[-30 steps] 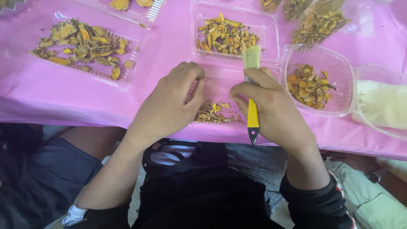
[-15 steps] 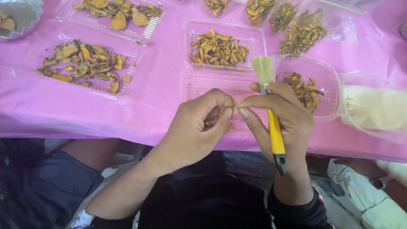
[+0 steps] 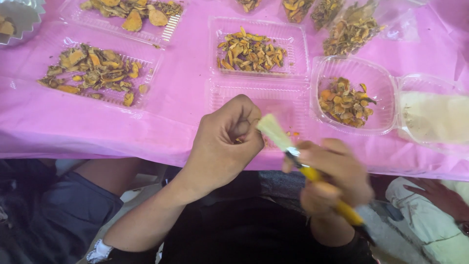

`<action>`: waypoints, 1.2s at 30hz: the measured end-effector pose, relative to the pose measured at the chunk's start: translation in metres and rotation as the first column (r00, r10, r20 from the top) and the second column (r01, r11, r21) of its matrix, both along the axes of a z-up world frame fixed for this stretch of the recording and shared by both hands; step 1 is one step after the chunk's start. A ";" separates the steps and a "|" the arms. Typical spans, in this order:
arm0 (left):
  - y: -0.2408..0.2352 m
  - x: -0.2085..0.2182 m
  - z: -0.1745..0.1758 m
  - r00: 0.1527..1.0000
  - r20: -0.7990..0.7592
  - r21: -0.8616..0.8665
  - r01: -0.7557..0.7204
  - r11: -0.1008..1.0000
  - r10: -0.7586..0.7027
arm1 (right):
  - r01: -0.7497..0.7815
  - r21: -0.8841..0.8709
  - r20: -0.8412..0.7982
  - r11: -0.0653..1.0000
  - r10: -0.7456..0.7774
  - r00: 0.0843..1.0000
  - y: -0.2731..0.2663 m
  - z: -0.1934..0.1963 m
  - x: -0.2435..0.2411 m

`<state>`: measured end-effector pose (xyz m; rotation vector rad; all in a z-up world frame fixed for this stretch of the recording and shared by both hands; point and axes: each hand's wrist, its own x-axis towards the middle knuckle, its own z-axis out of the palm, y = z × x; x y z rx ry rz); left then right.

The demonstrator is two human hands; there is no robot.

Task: The person uses a small brush to clean dried fruit pieces in a clear plastic container on a pink tablecloth. They hold the pieces with one hand and brush them with the other, moving debris into the container.

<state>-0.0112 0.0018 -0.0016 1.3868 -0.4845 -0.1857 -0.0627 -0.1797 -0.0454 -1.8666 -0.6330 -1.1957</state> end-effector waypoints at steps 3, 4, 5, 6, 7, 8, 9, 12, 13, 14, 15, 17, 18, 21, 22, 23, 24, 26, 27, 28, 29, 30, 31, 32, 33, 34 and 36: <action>-0.001 0.000 0.002 0.997 0.035 0.071 -0.075 0.995 0.073 | 0.135 0.046 -0.147 0.990 -0.127 0.981 0.014 0.012 -0.011; -0.002 0.000 0.000 0.996 0.037 0.070 -0.081 0.994 0.078 | 0.130 0.046 -0.145 0.991 -0.122 0.982 0.015 0.015 -0.012; -0.003 0.000 -0.002 0.997 0.029 0.059 -0.074 0.996 0.072 | 0.164 0.088 -0.131 0.983 -0.152 0.980 0.016 0.017 -0.013; -0.003 -0.001 -0.004 0.998 0.016 0.052 -0.061 0.997 0.061 | 0.203 0.133 -0.125 0.970 -0.187 0.974 0.017 0.018 -0.016; -0.003 -0.001 -0.004 0.998 0.014 0.055 -0.061 0.997 0.060 | 0.204 0.135 -0.127 0.970 -0.187 0.974 0.016 0.018 -0.015; -0.004 -0.002 -0.004 0.997 0.035 0.054 -0.071 0.996 0.069 | 0.142 0.059 -0.140 0.988 -0.132 0.981 0.015 0.017 -0.015; -0.004 -0.002 -0.003 0.995 0.056 0.054 -0.080 0.995 0.077 | 0.076 -0.016 -0.159 0.997 -0.078 0.984 0.013 0.017 -0.015; -0.002 -0.001 -0.002 0.996 0.040 0.055 -0.076 0.996 0.074 | 0.038 0.020 -0.180 0.999 -0.034 0.983 0.019 0.022 -0.013; -0.002 -0.001 0.000 0.996 0.042 0.056 -0.077 0.995 0.075 | 0.037 0.021 -0.178 0.999 -0.032 0.983 0.019 0.021 -0.010; -0.002 -0.002 0.000 0.997 0.040 0.048 -0.071 0.996 0.069 | 0.102 0.041 -0.119 0.994 -0.096 0.988 0.018 0.019 -0.008; -0.002 -0.003 0.000 0.997 0.038 0.041 -0.065 0.997 0.064 | 0.165 0.065 -0.061 0.984 -0.161 0.985 0.018 0.017 -0.006; -0.002 -0.005 0.001 0.997 0.061 0.037 -0.052 0.998 0.049 | 0.141 -0.012 -0.023 0.990 -0.141 0.990 0.012 0.013 0.000; -0.002 -0.005 0.003 0.995 0.091 0.029 -0.042 0.999 0.039 | 0.115 -0.092 0.020 0.989 -0.113 0.993 0.009 0.011 0.005; -0.004 -0.006 0.001 0.998 -0.020 -0.067 0.054 0.996 -0.055 | 0.073 -0.182 -0.033 0.981 -0.080 0.996 0.014 0.014 0.009; -0.003 -0.005 0.001 0.998 -0.017 -0.065 0.052 0.997 -0.053 | 0.072 -0.180 -0.030 0.981 -0.079 0.996 0.013 0.014 0.011; -0.001 -0.005 0.000 0.996 -0.023 -0.079 0.087 0.993 -0.090 | 0.066 -0.195 -0.024 0.979 -0.072 0.997 0.013 0.014 0.014; 0.000 -0.005 -0.001 0.991 -0.032 -0.093 0.123 0.988 -0.127 | 0.060 -0.209 -0.021 0.976 -0.066 0.998 0.012 0.013 0.015; 0.001 -0.005 -0.001 0.988 -0.033 -0.063 0.150 0.987 -0.152 | 0.029 -0.191 -0.038 0.981 -0.036 0.999 0.011 0.015 0.016; 0.002 -0.004 -0.001 0.984 -0.032 -0.037 0.177 0.984 -0.178 | -0.002 -0.176 -0.052 0.984 -0.007 0.999 0.010 0.016 0.016; 0.003 -0.005 0.001 0.983 -0.034 -0.035 0.181 0.983 -0.182 | 0.002 -0.174 -0.054 0.985 -0.012 0.998 0.009 0.018 0.012; 0.003 -0.007 0.003 0.982 0.026 0.022 0.186 0.982 -0.186 | -0.013 -0.122 -0.166 0.992 -0.007 0.986 0.008 0.021 0.008; 0.004 -0.008 0.005 0.978 0.088 0.076 0.184 0.980 -0.191 | -0.025 -0.071 -0.274 0.997 0.005 0.962 0.007 0.023 0.005; 0.003 -0.007 0.006 0.977 0.088 0.076 0.186 0.980 -0.192 | -0.024 -0.071 -0.273 0.997 0.003 0.962 0.007 0.029 0.004; 0.002 -0.007 0.006 0.965 0.220 0.153 0.109 0.982 -0.141 | -0.046 -0.026 -0.363 0.999 0.033 0.931 0.007 0.034 0.002; 0.002 -0.007 0.006 0.931 0.351 0.219 0.022 0.976 -0.100 | -0.064 0.020 -0.448 0.998 0.067 0.892 0.007 0.040 0.001; 0.002 -0.007 0.006 0.931 0.352 0.219 0.022 0.975 -0.100 | -0.064 0.021 -0.447 0.998 0.066 0.892 0.006 0.039 0.002; 0.001 -0.007 0.005 0.901 0.420 0.250 0.003 0.968 -0.112 | -0.091 0.161 -0.492 0.983 0.160 0.856 0.003 0.037 0.002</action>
